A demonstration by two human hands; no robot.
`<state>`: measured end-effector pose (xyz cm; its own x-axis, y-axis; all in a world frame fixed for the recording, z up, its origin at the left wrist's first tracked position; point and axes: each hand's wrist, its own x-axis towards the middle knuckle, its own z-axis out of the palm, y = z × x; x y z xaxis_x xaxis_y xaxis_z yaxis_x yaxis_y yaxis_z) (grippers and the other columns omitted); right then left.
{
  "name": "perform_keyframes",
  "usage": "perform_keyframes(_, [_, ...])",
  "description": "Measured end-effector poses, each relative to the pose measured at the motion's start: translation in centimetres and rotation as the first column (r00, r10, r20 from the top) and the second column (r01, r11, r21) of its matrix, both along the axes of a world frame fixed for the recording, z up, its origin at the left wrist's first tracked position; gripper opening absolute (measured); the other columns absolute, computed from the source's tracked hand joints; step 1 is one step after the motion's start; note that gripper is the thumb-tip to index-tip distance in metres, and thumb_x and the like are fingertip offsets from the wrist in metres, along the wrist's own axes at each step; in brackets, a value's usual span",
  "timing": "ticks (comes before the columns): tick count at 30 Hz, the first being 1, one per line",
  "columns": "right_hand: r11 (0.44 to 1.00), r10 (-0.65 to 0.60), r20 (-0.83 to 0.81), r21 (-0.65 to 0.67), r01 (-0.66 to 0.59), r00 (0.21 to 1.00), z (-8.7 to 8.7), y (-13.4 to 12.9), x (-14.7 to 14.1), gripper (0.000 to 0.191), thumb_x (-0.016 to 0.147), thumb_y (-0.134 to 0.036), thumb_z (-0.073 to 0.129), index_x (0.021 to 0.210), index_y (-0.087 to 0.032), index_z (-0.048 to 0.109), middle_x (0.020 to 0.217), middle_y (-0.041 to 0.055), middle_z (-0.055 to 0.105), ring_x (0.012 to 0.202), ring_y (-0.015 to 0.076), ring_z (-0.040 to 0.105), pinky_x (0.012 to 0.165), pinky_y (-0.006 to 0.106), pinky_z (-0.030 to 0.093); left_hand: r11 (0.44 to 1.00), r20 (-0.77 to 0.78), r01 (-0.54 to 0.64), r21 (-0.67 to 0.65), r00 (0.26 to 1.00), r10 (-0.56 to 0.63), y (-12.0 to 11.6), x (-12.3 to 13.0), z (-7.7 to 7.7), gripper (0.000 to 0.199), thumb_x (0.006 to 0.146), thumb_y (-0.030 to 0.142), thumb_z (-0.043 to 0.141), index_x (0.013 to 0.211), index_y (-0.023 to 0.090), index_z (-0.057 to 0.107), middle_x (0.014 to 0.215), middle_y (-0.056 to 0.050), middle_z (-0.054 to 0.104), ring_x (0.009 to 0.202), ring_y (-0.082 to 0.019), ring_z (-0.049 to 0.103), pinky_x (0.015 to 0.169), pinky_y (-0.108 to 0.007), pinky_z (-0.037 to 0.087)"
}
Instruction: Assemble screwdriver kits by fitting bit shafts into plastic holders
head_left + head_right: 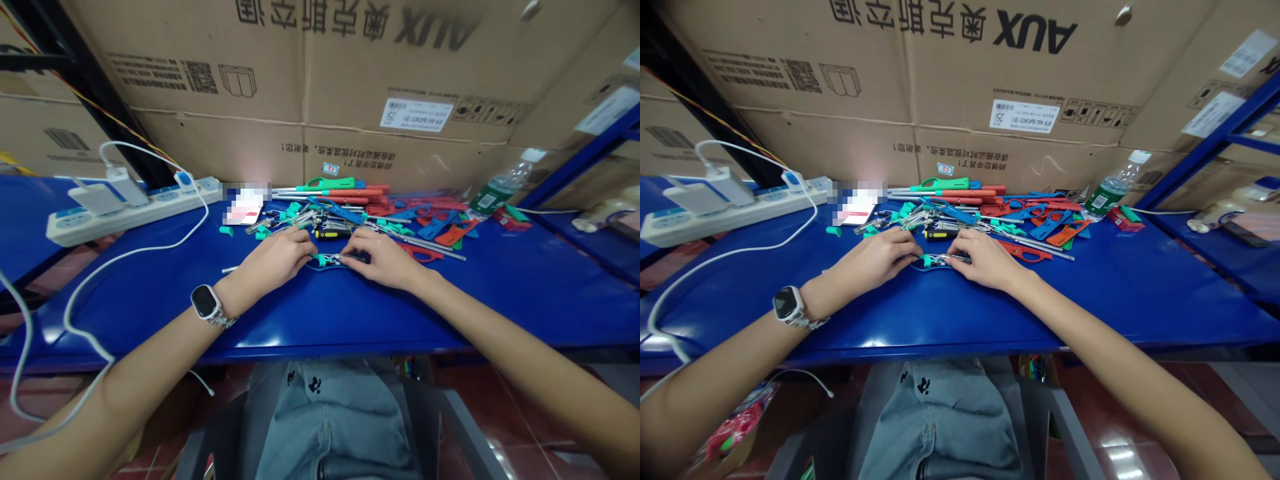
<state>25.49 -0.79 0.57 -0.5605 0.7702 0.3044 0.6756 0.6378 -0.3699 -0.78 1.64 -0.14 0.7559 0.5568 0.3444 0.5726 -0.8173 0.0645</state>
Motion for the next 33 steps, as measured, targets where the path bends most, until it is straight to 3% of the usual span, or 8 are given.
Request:
perform_keyframes(5, [0.998,-0.001,-0.092,-0.067,-0.005,0.996,-0.5,0.2,0.3,0.004,0.094,-0.021,0.070,0.092,-0.021,0.073,0.099,0.0055,0.068,0.091,0.0205,0.065,0.086,0.039,0.053,1.000,-0.009,0.011,0.026,1.000,-0.011,0.1,0.0,0.1,0.023,0.104,0.019,0.050,0.101,0.017,0.073,0.099,-0.009,0.068,0.094,-0.025,0.065,0.082,-0.038,0.055])
perform_keyframes(12, [0.999,-0.023,-0.174,-0.033,0.017,0.985,-1.4,-0.5,0.3,0.014,0.098,-0.027,0.067,0.091,-0.022,0.077,0.098,0.0065,0.070,0.096,0.0221,0.066,0.092,0.042,0.053,1.000,-0.029,0.002,0.004,1.000,-0.002,-0.2,0.1,0.3,0.024,0.102,0.018,0.050,0.102,0.016,0.073,0.100,-0.010,0.067,0.096,-0.026,0.065,0.085,-0.040,0.054])
perform_keyframes(17, [0.972,-0.135,-0.310,-0.227,0.065,0.941,-1.9,0.3,0.2,0.004,0.086,-0.023,0.080,0.087,-0.019,0.078,0.096,0.0066,0.075,0.089,0.0211,0.068,0.083,0.039,0.054,1.000,-0.024,0.012,-0.008,1.000,-0.012,-0.2,0.0,0.2,0.022,0.103,0.019,0.050,0.103,0.016,0.073,0.101,-0.010,0.068,0.095,-0.025,0.065,0.085,-0.039,0.054])
perform_keyframes(21, [0.917,-0.216,-0.261,-0.384,0.104,0.941,-1.5,1.1,0.3,0.008,0.082,-0.022,0.082,0.089,-0.018,0.080,0.083,0.0047,0.074,0.072,0.0189,0.063,0.068,0.036,0.050,1.000,0.004,0.017,-0.003,1.000,-0.017,-0.2,-0.2,0.1,0.023,0.104,0.020,0.049,0.104,0.016,0.072,0.102,-0.009,0.068,0.095,-0.025,0.065,0.082,-0.038,0.055])
perform_keyframes(24, [0.899,-0.204,-0.244,-0.431,0.083,0.948,-1.0,1.2,0.0,0.007,0.084,-0.024,0.078,0.087,-0.018,0.078,0.078,0.0040,0.073,0.067,0.0178,0.062,0.064,0.034,0.049,1.000,0.009,0.007,-0.002,1.000,-0.007,-0.4,-0.2,0.0,0.023,0.104,0.020,0.049,0.105,0.017,0.072,0.102,-0.009,0.068,0.095,-0.025,0.066,0.081,-0.037,0.055])
perform_keyframes(28, [0.945,-0.232,-0.230,-0.283,0.163,0.945,-1.0,0.9,-1.3,0.016,0.093,-0.026,0.066,0.079,-0.020,0.071,0.079,0.0045,0.073,0.070,0.0179,0.063,0.068,0.035,0.049,1.000,-0.014,-0.007,0.009,1.000,0.007,-0.5,-0.1,-0.1,0.024,0.104,0.020,0.048,0.105,0.016,0.071,0.102,-0.010,0.068,0.097,-0.025,0.066,0.084,-0.038,0.056])
perform_keyframes(31, [0.963,-0.252,-0.164,-0.139,0.231,0.954,-1.5,0.7,-2.4,0.016,0.094,-0.032,0.069,0.083,-0.021,0.067,0.086,0.0044,0.072,0.079,0.0198,0.063,0.074,0.036,0.047,0.999,-0.020,-0.014,0.032,1.000,0.014,-0.6,-0.1,-0.1,0.024,0.103,0.020,0.047,0.104,0.016,0.071,0.101,-0.010,0.067,0.096,-0.025,0.066,0.083,-0.038,0.056])
perform_keyframes(33, [0.965,-0.248,-0.098,-0.115,0.237,0.964,-1.7,0.5,-2.9,0.014,0.095,-0.033,0.069,0.087,-0.021,0.066,0.091,0.0044,0.071,0.084,0.0208,0.063,0.077,0.037,0.045,0.999,-0.012,-0.014,0.038,1.000,0.015,-0.7,-0.1,-0.2,0.023,0.102,0.020,0.049,0.103,0.016,0.071,0.101,-0.010,0.067,0.095,-0.025,0.066,0.084,-0.039,0.056])
